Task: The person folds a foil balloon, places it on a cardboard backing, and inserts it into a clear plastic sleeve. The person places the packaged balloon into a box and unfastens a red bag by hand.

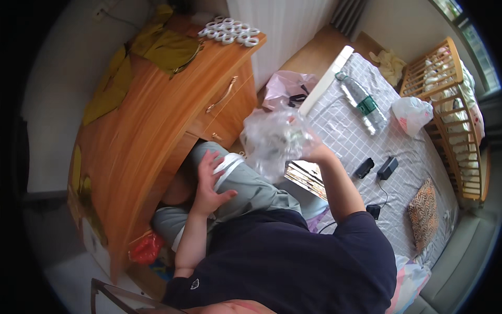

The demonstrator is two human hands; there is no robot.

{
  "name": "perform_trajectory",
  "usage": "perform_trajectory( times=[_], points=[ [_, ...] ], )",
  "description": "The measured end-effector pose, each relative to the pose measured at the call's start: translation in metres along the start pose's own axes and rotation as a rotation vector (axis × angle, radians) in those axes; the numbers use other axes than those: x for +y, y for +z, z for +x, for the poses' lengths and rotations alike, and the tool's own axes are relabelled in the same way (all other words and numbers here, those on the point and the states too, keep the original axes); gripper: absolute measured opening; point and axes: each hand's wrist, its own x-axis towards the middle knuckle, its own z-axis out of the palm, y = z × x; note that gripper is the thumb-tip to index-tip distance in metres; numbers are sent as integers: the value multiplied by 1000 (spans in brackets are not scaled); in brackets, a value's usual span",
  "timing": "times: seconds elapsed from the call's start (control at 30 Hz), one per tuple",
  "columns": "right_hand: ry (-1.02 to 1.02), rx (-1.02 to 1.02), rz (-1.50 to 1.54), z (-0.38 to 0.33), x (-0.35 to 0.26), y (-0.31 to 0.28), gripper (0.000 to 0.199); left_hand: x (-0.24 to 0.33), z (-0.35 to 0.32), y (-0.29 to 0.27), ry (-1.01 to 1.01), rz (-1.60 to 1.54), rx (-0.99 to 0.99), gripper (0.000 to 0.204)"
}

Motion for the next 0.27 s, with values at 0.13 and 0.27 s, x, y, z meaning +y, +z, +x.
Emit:
perform_trajectory(
  times=[0.13, 0.27],
  points=[
    [-106, -417, -104, 26, -109, 80, 88, 8, -2, -10, -283, -541, -121, 121],
    [-536, -249, -123, 35, -136, 144, 92, -46, -40, -44, 207, -17, -46, 103]
  ],
)
